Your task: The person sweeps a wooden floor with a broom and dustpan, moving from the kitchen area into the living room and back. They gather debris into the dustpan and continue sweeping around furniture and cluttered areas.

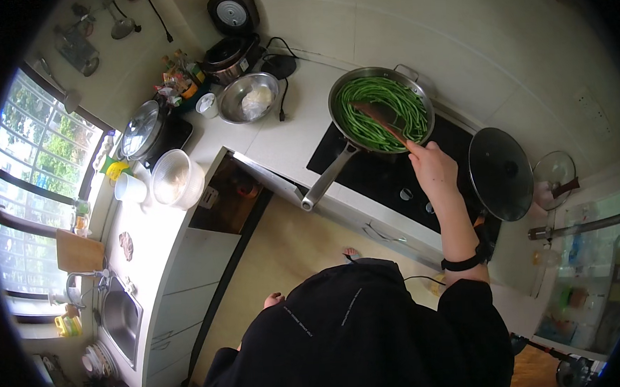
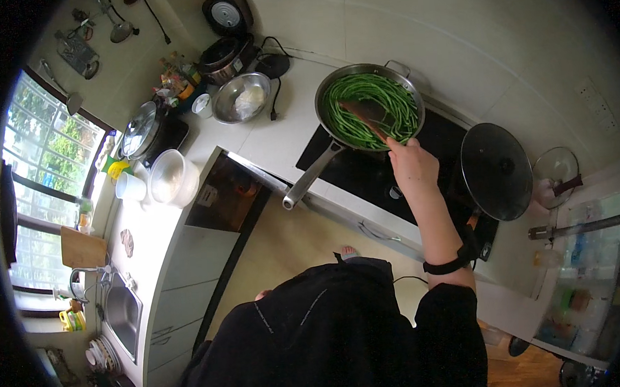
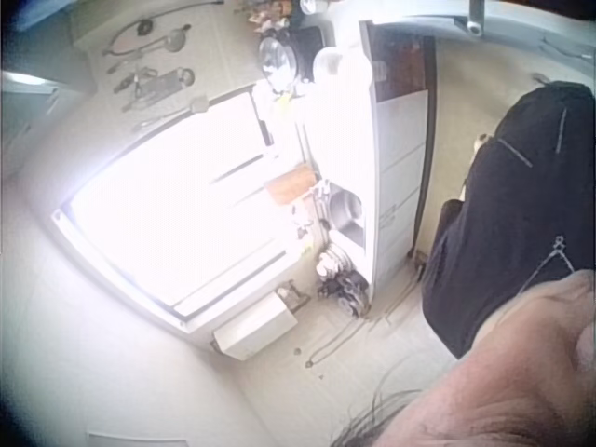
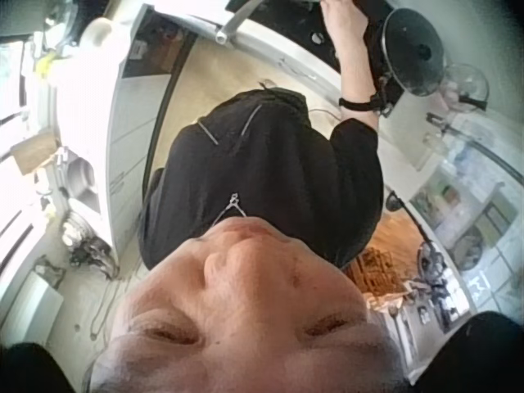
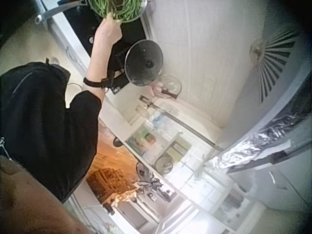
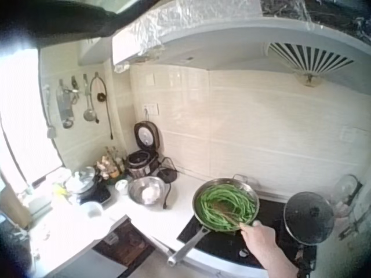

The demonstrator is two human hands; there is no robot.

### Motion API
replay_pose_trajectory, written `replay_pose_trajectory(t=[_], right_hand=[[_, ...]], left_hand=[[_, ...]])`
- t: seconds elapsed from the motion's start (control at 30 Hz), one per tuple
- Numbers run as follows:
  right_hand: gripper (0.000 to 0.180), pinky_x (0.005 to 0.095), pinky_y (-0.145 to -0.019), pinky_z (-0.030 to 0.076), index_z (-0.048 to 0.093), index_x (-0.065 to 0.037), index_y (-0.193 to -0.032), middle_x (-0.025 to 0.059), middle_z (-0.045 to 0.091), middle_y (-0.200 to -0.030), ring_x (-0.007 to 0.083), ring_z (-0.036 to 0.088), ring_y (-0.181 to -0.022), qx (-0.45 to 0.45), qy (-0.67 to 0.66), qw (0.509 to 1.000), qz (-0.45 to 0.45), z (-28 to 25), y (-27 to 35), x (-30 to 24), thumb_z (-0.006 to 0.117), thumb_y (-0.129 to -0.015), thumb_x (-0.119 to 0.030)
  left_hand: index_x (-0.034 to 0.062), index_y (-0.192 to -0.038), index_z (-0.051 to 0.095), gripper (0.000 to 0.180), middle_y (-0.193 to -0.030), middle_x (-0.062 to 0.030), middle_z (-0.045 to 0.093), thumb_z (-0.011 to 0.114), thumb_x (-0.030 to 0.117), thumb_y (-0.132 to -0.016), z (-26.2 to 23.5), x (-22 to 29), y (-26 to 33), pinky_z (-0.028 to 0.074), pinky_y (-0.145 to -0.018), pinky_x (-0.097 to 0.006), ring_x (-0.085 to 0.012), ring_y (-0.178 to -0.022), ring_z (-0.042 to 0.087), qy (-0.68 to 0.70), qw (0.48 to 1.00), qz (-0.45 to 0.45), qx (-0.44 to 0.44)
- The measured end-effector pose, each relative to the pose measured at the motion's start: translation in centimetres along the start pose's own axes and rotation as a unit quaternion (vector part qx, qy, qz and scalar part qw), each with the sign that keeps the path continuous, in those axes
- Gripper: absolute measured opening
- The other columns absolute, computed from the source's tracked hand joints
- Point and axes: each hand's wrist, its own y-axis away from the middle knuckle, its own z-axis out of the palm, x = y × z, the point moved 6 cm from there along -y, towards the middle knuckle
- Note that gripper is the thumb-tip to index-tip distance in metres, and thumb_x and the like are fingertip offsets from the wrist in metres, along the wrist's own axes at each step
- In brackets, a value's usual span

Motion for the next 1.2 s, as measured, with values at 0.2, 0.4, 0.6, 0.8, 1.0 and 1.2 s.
replay_pose_trajectory(t=[0.2, 0.4, 0.6, 0.8, 1.0, 1.2], right_hand=[[0.028, 0.0379, -0.061, 0.048, 0.061, -0.019, -0.107, 0.0096, 0.056, -0.078, 0.0274, 0.059, -0.071, -0.041, 0.014, 0.997, -0.058, 2.0, -0.9, -0.6, 0.059, -0.079, -0.018], [0.025, 0.0387, -0.058, 0.05, 0.059, -0.015, -0.107, 0.0118, 0.06, -0.072, 0.0283, 0.061, -0.068, -0.064, 0.048, 0.993, -0.087, 2.5, -2.9, -1.0, 0.053, -0.083, -0.016], [0.02, 0.0382, -0.056, 0.049, 0.06, -0.015, -0.102, 0.0118, 0.058, -0.078, 0.0284, 0.061, -0.068, 0.005, 0.033, 0.998, -0.052, 0.0, -3.4, -1.4, 0.049, -0.086, -0.019], [0.024, 0.0357, -0.054, 0.05, 0.057, -0.014, -0.108, 0.0126, 0.054, -0.085, 0.0267, 0.061, -0.064, -0.019, 0.104, 0.993, -0.056, 3.0, -5.1, -3.0, 0.044, -0.087, -0.014], [0.038, 0.034, -0.053, 0.05, 0.051, -0.018, -0.12, 0.009, 0.055, -0.081, 0.0245, 0.061, -0.063, -0.077, 0.127, 0.988, -0.041, 6.9, -4.2, -1.9, 0.046, -0.084, -0.008], [0.026, 0.0374, -0.056, 0.051, 0.061, -0.004, -0.091, 0.0116, 0.058, -0.077, 0.0284, 0.063, -0.066, -0.05, 0.077, 0.994, -0.054, 6.7, -4.2, -0.7, 0.042, -0.091, -0.021]], left_hand=[[-0.0017, -0.115, 0.051, 0.044, -0.099, -0.0199, 0.063, 0.063, 0.02, -0.079, 1.3, 2.3, 1.7, 0.048, -0.081, -0.033, -0.0264, -0.091, 0.061, -0.018, 1.0, -0.005, 0.002], [-0.0016, -0.115, 0.051, 0.044, -0.1, -0.0199, 0.062, 0.063, 0.021, -0.079, 1.2, 2.1, 2.9, 0.048, -0.081, -0.033, -0.0268, -0.092, 0.061, -0.062, 0.998, -0.011, -0.011], [-0.0014, -0.114, 0.052, 0.043, -0.101, -0.0198, 0.062, 0.062, 0.022, -0.079, 0.8, 3.8, 3.1, 0.048, -0.082, -0.033, -0.0272, -0.093, 0.06, -0.089, 0.996, -0.005, -0.018], [-0.0013, -0.114, 0.052, 0.043, -0.102, -0.0197, 0.062, 0.062, 0.023, -0.079, 0.3, 5.3, 3.4, 0.048, -0.082, -0.034, -0.0277, -0.094, 0.06, -0.111, 0.994, -0.004, -0.025], [-0.0011, -0.113, 0.053, 0.043, -0.103, -0.0197, 0.061, 0.061, 0.023, -0.079, 0.2, 5.7, 3.8, 0.047, -0.083, -0.034, -0.0281, -0.095, 0.06, -0.125, 0.992, -0.013, -0.032], [-0.001, -0.113, 0.053, 0.043, -0.103, -0.0196, 0.061, 0.06, 0.024, -0.079, 0.5, 5.9, 3.9, 0.047, -0.083, -0.034, -0.0285, -0.096, 0.059, -0.131, 0.991, -0.016, -0.033]])
